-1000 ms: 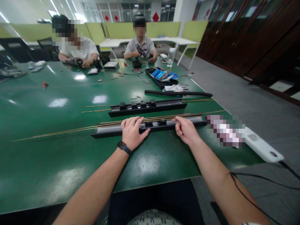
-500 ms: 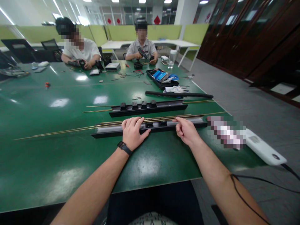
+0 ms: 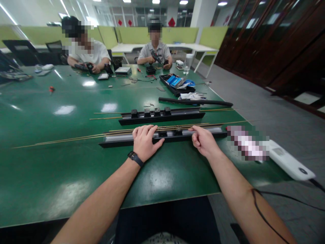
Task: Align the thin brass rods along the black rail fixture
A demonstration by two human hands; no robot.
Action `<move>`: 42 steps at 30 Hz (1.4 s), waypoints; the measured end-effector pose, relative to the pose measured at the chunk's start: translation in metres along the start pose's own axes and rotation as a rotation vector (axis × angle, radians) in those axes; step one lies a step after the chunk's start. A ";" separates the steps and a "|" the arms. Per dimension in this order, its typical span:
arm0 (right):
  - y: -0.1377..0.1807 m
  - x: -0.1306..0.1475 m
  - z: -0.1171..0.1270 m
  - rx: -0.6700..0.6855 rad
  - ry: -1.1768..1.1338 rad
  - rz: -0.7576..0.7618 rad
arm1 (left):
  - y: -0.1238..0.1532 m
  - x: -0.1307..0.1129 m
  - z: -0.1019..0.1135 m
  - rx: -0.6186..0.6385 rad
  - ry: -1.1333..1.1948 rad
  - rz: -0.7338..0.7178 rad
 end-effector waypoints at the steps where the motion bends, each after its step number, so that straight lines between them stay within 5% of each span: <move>1: 0.000 0.000 0.000 -0.003 0.001 0.000 | 0.000 0.000 0.000 -0.003 0.000 -0.002; 24: 0.004 0.003 -0.003 -0.009 -0.008 0.002 | 0.000 0.000 0.001 -0.003 0.014 0.004; 42: 0.003 0.006 0.003 -0.142 -0.057 0.026 | 0.000 0.000 0.001 -0.003 0.018 0.004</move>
Point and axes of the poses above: each hand's wrist, its own y-axis away from the middle knuckle, its own z-axis out of the back of the hand, x = y × z, the point moved 4 cm from there along -y, towards the middle knuckle, and after that the axes turned 9 degrees about -y, right-handed, at the moved point
